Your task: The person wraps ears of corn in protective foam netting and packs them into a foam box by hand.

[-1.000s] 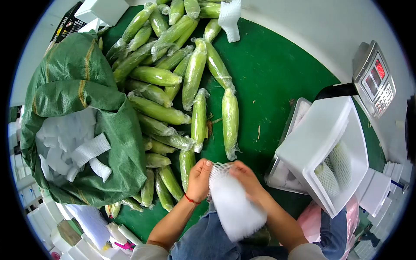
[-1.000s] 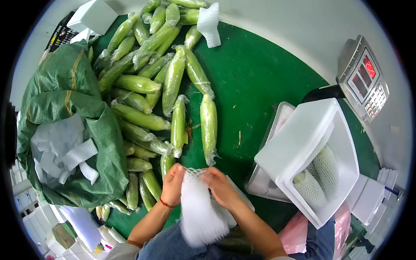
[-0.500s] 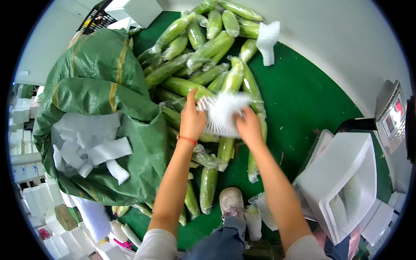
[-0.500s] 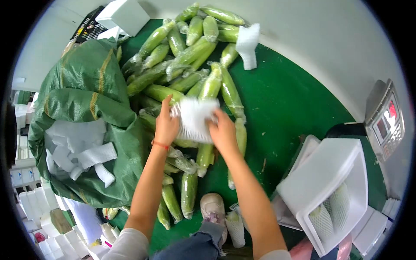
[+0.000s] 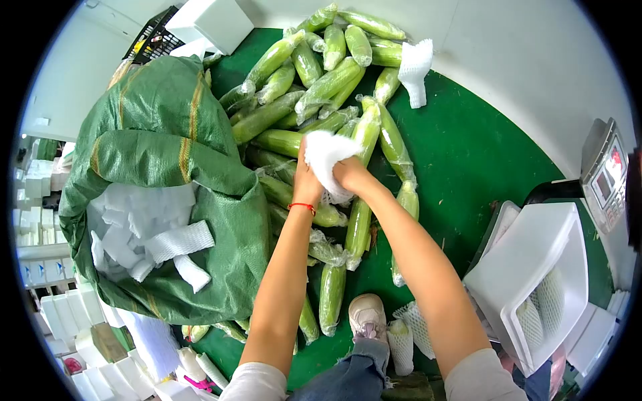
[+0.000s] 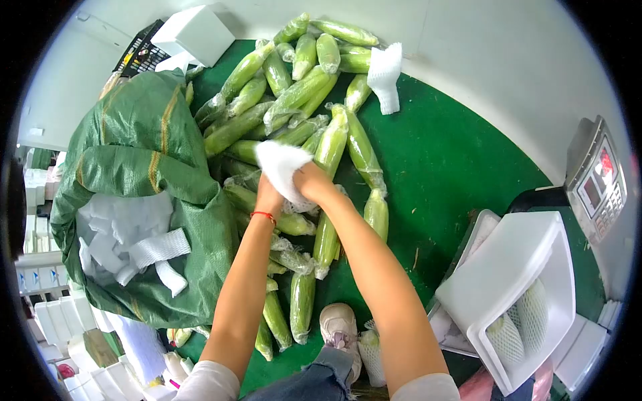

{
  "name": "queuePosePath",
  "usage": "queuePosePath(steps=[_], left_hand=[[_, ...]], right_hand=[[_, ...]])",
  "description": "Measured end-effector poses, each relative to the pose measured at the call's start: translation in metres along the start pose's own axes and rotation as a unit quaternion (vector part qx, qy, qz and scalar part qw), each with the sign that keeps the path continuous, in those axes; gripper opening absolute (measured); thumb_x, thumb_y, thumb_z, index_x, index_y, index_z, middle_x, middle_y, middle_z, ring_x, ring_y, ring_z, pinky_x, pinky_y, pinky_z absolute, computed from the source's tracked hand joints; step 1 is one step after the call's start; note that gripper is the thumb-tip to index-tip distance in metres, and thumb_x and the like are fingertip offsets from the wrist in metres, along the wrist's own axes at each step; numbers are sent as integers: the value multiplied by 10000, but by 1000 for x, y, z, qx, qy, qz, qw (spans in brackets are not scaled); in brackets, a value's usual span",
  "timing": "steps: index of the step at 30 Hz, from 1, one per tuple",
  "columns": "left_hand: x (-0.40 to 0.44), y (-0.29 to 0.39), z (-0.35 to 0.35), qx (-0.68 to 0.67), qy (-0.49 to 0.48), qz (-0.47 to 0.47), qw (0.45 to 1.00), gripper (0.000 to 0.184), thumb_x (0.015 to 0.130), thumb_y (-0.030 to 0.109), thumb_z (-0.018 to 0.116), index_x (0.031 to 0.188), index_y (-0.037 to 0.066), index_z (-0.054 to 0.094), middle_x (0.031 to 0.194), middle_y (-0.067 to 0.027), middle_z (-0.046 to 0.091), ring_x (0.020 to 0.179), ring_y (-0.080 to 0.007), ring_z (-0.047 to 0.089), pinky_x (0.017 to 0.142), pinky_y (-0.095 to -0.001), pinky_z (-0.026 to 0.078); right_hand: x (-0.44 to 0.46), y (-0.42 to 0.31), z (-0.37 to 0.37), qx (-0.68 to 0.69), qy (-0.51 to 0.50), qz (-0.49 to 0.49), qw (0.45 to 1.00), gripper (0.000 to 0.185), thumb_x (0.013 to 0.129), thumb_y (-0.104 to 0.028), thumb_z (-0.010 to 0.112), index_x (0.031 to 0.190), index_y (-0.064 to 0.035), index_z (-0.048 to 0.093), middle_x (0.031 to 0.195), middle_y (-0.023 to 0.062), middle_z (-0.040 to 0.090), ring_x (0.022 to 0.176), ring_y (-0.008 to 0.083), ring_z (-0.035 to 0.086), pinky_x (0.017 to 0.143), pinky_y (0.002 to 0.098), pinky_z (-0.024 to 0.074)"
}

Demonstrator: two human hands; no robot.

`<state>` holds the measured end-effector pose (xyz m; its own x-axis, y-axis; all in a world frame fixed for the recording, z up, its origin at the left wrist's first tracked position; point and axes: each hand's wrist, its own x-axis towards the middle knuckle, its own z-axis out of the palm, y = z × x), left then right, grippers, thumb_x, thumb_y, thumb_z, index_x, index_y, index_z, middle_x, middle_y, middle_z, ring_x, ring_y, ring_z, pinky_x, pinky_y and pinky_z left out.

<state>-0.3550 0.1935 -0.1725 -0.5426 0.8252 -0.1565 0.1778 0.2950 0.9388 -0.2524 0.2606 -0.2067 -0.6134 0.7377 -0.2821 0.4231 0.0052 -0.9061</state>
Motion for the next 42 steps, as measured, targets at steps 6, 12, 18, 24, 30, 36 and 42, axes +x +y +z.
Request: queuePosePath(steps=[6,12,18,24,30,36,42], left_hand=[[-1,27,-4,-110,31,-102,988,646,975,155,394,1512,223,41,1433,-209,372,1210,-275,477,976,-333,387],[31,8,-15,-300,49,-147,941,573,966,205,492,1460,180,204,1309,-122,487,1097,-250,549,847,-411,501],[-117,27,-54,-241,-97,-21,965,449,987,239,368,1369,5,389,1374,-133,452,1273,-235,427,1059,-336,351],[-275,29,-25,-72,-188,-123,972,362,928,137,420,1210,-71,512,1209,-161,570,1121,-209,534,972,-329,401],[-278,-86,37,-181,-13,-247,952,221,873,13,441,954,-38,641,883,-89,671,825,-164,609,730,-309,488],[-285,-15,16,-408,-202,-339,823,448,933,212,479,1311,-26,442,1248,-125,559,1150,-210,536,977,-345,434],[-273,85,86,-207,-363,-133,899,377,936,269,439,985,-72,593,1122,-133,528,999,-196,524,897,-300,409]], right_hand=[[-1,-14,-30,-6,105,-86,991,260,828,-98,488,1074,-30,538,1023,226,584,981,436,542,857,458,438],[43,-49,-6,30,-65,-38,997,404,888,-251,437,1223,-58,556,1232,248,531,1083,386,555,917,425,438],[-94,-85,-29,123,74,-215,966,393,836,-288,481,1072,12,575,941,210,594,863,394,585,775,430,481],[-284,-43,-16,205,126,120,963,146,796,-47,533,919,11,585,824,134,592,750,227,608,670,312,468],[-290,78,34,260,179,197,928,118,885,-63,522,950,7,590,834,31,614,769,85,539,679,242,443],[-305,38,0,256,204,31,944,154,821,-102,584,908,23,598,815,58,617,778,111,544,677,284,450],[-388,7,-84,286,243,7,927,262,862,-182,600,1049,-1,577,960,40,575,876,109,528,768,238,415]])
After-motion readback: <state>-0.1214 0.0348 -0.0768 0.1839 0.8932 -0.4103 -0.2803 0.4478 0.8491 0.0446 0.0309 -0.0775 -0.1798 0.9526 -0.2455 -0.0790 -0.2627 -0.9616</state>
